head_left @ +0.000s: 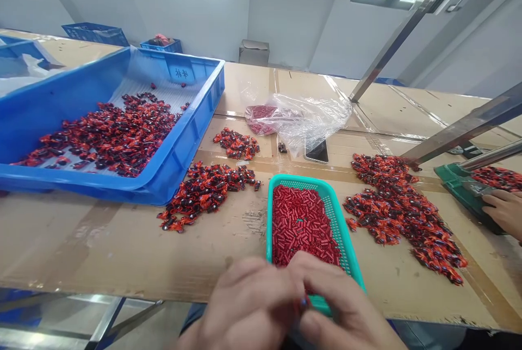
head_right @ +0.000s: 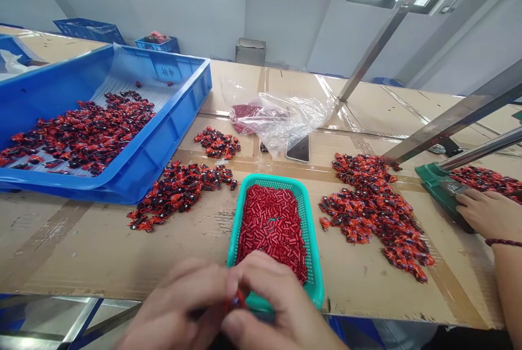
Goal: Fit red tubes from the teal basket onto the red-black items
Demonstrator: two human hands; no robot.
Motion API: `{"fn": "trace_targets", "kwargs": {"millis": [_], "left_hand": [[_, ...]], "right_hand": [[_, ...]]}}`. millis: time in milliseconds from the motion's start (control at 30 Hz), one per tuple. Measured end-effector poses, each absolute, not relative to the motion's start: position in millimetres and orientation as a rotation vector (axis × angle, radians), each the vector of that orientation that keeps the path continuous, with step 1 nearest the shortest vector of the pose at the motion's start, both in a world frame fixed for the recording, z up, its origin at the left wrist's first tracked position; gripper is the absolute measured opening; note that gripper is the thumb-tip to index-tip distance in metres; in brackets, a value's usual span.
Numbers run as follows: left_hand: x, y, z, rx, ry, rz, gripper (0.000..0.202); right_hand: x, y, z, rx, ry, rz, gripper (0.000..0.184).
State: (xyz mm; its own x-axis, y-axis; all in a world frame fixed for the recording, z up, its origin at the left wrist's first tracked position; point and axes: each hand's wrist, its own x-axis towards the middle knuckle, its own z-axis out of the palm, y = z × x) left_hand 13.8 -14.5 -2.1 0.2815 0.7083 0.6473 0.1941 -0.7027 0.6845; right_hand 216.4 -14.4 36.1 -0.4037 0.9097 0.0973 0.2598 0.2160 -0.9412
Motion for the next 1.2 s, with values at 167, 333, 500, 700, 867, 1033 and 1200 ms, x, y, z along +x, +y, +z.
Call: {"fn": "trace_targets", "kwargs": {"millis": [167, 333, 500, 700, 867, 1033, 1200], "left_hand": [[11.2, 79.1, -3.5, 2.649, 1.106, 1.042, 0.003], [14.2, 145.0, -30.2, 2.828, 1.309, 0.687, 0.019], [22.7, 160.6, -48.3, 2.962, 1.265, 0.5, 0.027], [22.4, 155.9, -50.3, 3.004, 1.252, 0.443, 0.023], [32.3, 162.5, -53.4, 2.919, 1.267, 0.512, 0.026], [34.3, 163.7, -49.7, 2.734, 1.217, 0.685, 0.024], [13.1, 127.4, -26.0, 2.435, 1.067, 0.982, 0.011]], "right_hand": [[306.1, 9.7, -9.5, -1.762, -1.841, 0.004, 0.049], [389.3, 31.9, -45.0, -1.957, -1.722, -0.389, 0.081], [370.7, 23.8, -36.1, -1.868, -1.782, -0.515, 0.071], [283.6, 8.5, -12.7, -1.48, -2.347, -0.104, 0.019], [257.9, 13.6, -23.4, -1.428, -2.48, -0.056, 0.016], [257.1, 14.6, -25.5, -1.434, -2.458, -0.005, 0.016], [255.7, 8.3, -13.0, -1.399, -2.358, 0.171, 0.011]]}}
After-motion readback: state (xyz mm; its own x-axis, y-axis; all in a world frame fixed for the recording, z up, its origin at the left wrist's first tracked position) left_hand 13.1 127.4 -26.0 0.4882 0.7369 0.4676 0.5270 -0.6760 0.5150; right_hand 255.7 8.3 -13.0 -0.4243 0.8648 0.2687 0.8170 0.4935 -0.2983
